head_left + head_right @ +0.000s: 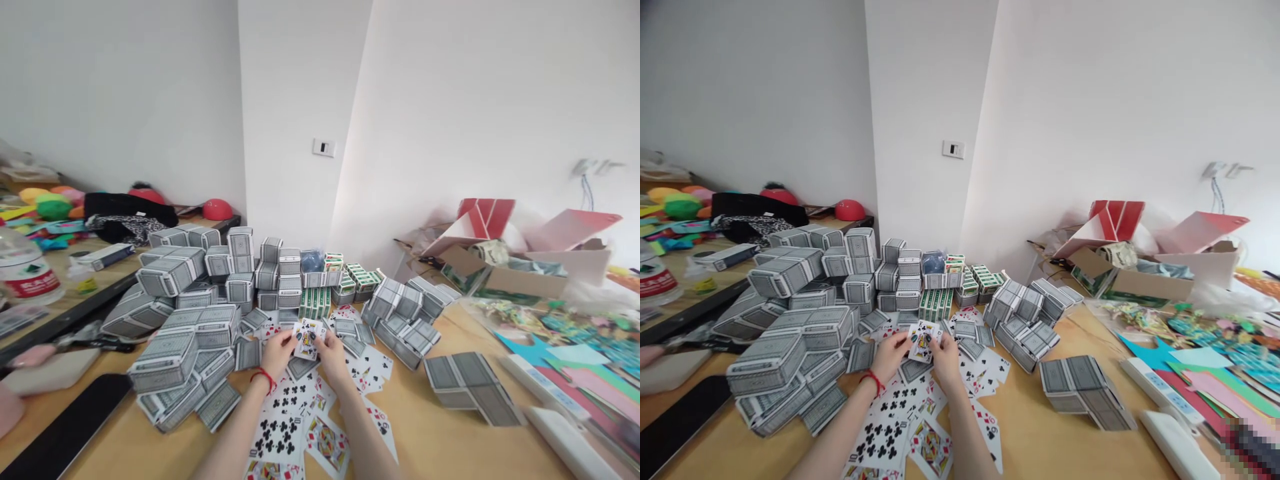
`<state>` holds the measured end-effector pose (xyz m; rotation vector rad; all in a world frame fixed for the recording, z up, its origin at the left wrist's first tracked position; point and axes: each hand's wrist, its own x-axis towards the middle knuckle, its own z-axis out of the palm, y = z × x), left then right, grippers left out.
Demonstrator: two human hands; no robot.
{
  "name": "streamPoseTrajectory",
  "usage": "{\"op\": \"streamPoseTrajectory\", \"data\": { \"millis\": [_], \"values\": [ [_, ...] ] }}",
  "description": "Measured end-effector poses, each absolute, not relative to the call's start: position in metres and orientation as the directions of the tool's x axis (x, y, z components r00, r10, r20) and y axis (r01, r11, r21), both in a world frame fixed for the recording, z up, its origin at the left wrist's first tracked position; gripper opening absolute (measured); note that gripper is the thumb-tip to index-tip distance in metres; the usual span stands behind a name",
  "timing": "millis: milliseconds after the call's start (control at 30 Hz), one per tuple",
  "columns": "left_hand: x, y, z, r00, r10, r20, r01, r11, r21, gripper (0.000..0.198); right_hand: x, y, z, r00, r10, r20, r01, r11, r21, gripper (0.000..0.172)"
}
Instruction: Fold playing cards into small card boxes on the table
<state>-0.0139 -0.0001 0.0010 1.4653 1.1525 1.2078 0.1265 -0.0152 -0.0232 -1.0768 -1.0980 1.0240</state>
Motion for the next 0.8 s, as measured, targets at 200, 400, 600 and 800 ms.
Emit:
{"op": "streamPoseTrajectory", "data": {
  "millis": [200, 400, 600, 800],
  "values": [
    [-0.014, -0.002, 0.001, 0.09, 0.979, 0.184, 0.168, -0.197, 0.966, 0.023, 0.125, -0.02, -0.016, 0.148, 0.983, 0.106, -0.162, 0.13, -0.978, 0.033],
    [-0.017, -0.005, 0.001, 0.115, 0.974, 0.196, 0.234, -0.218, 0.948, 0.022, 0.126, -0.021, -0.016, 0.209, 0.97, 0.126, -0.065, 0.142, -0.988, 0.034],
    [-0.017, -0.006, 0.005, 0.15, 0.98, 0.127, 0.087, -0.141, 0.986, 0.018, 0.126, -0.021, -0.019, 0.211, 0.972, 0.107, -0.112, 0.132, -0.985, 0.032],
    [-0.016, -0.003, -0.003, 0.133, 0.991, 0.03, -0.156, -0.009, 0.988, 0.025, 0.125, -0.023, -0.008, 0.098, 0.994, 0.04, -0.247, 0.063, -0.967, 0.033]
  ]
}}
